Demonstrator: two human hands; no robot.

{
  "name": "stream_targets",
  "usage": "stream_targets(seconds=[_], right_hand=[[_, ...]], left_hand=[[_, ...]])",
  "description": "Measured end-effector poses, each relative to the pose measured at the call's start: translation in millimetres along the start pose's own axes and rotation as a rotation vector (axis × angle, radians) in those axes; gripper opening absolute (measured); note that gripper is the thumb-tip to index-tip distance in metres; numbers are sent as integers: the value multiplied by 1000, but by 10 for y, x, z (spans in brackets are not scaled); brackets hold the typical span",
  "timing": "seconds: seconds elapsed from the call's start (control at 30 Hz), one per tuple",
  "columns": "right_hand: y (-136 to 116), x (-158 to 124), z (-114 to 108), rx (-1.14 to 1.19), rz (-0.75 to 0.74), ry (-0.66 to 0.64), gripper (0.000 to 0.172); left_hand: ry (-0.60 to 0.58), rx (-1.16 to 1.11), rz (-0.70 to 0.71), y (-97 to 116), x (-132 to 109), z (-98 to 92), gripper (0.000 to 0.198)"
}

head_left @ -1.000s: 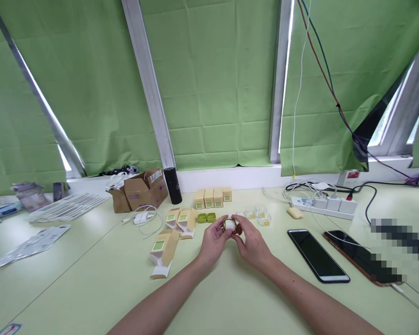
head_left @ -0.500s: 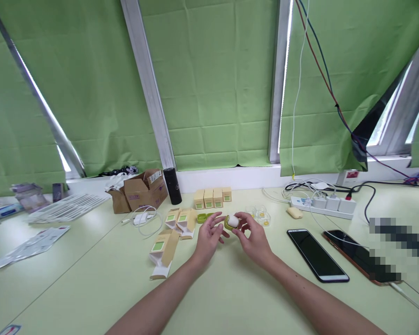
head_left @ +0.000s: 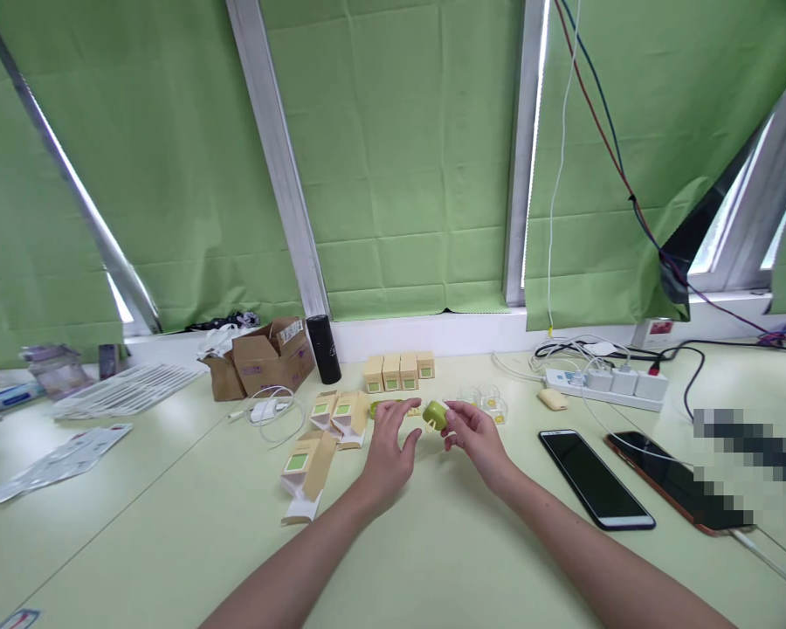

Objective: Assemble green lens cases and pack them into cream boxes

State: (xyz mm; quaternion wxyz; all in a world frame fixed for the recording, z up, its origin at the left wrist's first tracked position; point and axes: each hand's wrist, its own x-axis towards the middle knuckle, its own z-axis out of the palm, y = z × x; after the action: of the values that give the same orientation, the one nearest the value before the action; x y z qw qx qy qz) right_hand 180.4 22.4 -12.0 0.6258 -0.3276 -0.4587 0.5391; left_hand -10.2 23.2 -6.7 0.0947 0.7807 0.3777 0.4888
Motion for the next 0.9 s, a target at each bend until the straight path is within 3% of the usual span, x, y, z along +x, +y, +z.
stream_targets(seconds=[0.3, 0.63, 0.8, 0.9], right_hand=[[50, -60, 50, 112, 158, -84, 56], [116, -34, 15, 28, 193, -79, 60], [95, 39, -108, -379, 74, -72, 55], [-36, 61, -214, -912, -119, 16, 29]], left_hand=[[-99, 193, 177, 66, -36, -4, 54], [-91, 147, 152, -30, -39, 35, 47], [-79, 46, -4, -23, -17, 49, 42], [-38, -37, -126, -10, 28, 58, 40]])
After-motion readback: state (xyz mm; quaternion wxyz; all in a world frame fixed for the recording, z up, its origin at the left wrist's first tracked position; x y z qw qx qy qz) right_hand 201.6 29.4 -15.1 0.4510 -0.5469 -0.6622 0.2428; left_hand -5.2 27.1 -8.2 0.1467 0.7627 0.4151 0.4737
